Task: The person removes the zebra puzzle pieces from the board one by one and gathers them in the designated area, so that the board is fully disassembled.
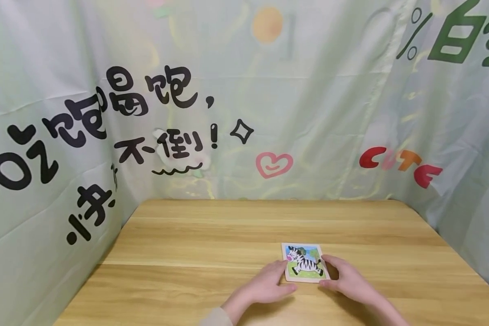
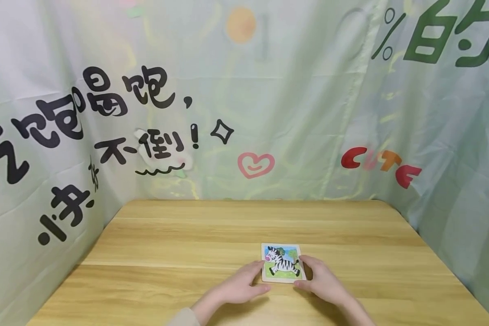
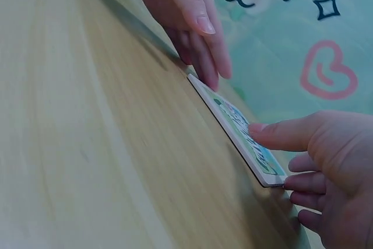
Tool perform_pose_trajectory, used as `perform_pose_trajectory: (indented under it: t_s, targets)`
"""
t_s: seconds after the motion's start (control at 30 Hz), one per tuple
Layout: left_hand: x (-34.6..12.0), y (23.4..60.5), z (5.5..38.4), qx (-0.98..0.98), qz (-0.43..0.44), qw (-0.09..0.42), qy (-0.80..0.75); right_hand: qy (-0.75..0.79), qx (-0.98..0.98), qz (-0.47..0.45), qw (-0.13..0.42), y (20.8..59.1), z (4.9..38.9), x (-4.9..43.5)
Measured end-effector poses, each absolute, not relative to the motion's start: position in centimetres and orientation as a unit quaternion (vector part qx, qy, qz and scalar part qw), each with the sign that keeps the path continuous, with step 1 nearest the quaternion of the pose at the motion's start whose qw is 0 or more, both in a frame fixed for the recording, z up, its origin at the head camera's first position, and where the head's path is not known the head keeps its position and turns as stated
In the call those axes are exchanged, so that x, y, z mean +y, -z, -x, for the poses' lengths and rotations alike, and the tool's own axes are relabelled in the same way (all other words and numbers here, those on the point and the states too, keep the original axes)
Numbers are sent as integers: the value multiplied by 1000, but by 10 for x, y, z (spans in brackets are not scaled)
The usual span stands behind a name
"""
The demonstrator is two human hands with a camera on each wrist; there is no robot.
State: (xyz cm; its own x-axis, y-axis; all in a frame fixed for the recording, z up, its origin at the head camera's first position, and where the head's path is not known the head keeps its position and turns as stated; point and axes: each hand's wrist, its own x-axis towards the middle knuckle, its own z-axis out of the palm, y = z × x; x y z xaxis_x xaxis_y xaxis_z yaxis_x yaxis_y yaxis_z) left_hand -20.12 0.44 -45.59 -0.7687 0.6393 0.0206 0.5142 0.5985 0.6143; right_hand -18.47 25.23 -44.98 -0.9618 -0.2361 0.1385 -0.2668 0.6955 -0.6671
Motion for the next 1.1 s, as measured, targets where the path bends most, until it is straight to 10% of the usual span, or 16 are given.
perform_pose_trajectory:
  t_s: [1.1]
  targets:
    - [-78, 455, 171, 904, -293, 93, -296, -369, -907, -204, 15, 459, 171, 186]
